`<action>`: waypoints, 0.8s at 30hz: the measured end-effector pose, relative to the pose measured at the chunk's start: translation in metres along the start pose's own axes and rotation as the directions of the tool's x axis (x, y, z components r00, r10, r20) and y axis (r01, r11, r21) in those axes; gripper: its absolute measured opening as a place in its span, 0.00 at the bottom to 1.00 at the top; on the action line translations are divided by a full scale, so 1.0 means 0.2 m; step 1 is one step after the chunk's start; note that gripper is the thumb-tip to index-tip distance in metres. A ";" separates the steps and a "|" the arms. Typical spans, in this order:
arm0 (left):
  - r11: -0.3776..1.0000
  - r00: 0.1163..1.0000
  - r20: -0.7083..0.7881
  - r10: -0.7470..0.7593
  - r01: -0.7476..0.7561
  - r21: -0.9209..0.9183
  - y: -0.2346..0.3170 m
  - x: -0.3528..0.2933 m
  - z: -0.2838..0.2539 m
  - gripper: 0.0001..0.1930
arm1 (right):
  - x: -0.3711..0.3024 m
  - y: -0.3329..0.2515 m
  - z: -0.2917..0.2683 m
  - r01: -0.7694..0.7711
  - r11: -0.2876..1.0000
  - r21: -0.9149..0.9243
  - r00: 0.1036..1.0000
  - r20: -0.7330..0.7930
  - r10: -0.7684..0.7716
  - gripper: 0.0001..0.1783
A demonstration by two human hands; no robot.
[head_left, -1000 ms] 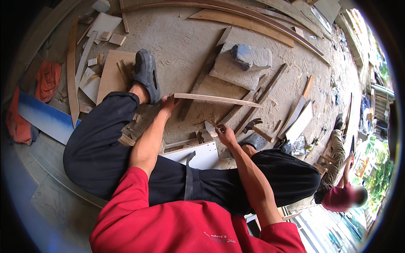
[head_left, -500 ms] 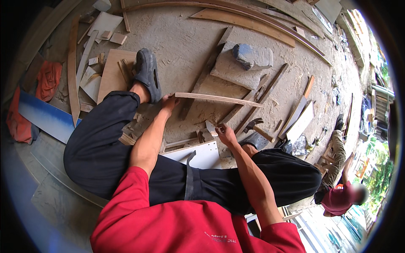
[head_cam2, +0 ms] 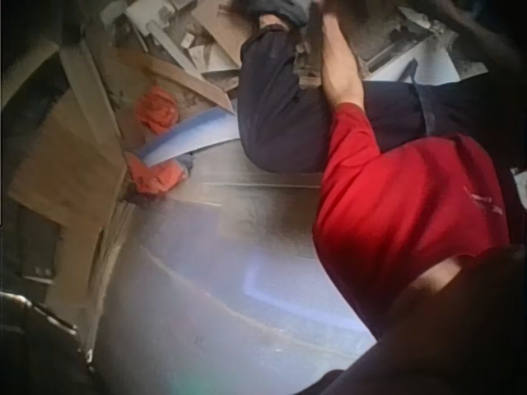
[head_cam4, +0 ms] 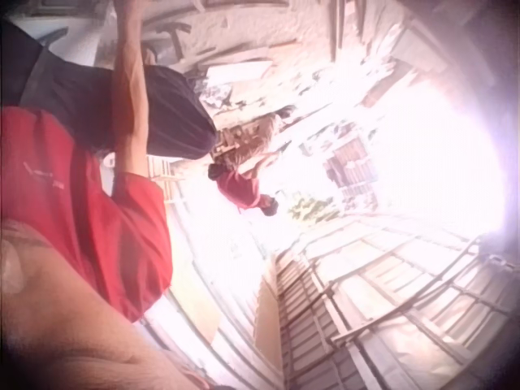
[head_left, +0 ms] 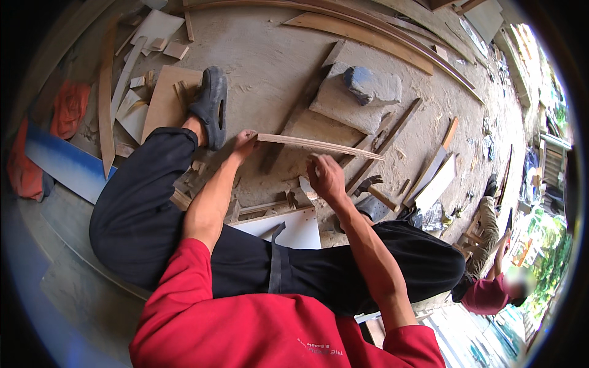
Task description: The person sits on the floor and assembles thin wooden strips into a frame-like structure. They use a hammer to tap the pieces together, repeatedly adjust the alignment, and fit smaller pieces into the joints.
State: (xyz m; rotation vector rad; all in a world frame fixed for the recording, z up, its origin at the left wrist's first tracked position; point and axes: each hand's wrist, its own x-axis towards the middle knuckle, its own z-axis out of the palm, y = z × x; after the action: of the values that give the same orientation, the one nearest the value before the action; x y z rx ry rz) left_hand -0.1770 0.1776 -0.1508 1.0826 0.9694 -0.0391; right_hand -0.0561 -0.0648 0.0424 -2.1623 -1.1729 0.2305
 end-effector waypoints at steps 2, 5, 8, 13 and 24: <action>0.999 0.999 0.039 0.023 -0.024 0.040 -0.02 0.03 -0.07 0.13 | 0.14 -0.04 -0.02 0.035 0.996 -0.076 0.999 -0.011 -0.036 0.10; 0.961 0.993 0.093 0.074 -0.096 0.260 -0.03 0.13 -0.15 0.14 | 0.28 -0.04 0.01 -0.013 0.988 -0.153 0.999 0.042 0.019 0.13; 0.788 0.994 0.098 0.043 -0.094 0.609 0.05 0.17 -0.14 0.13 | 0.33 0.03 0.10 -0.076 0.991 -0.110 0.988 0.127 0.090 0.17; 0.610 0.938 0.332 0.103 -0.323 0.723 0.19 0.13 -0.12 0.14 | 0.33 0.05 0.15 -0.117 0.985 -0.126 0.954 0.262 0.147 0.22; 0.490 0.928 0.360 0.099 -0.360 0.794 0.12 0.21 -0.13 0.12 | 0.35 0.02 0.15 -0.114 0.980 -0.164 0.939 0.306 0.160 0.27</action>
State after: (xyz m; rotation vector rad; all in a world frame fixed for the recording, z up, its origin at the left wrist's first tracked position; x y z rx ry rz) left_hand -0.1564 0.2272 -0.1648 2.0769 0.4979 -0.4845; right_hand -0.0265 0.0040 0.0277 -2.4010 -1.2448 0.5915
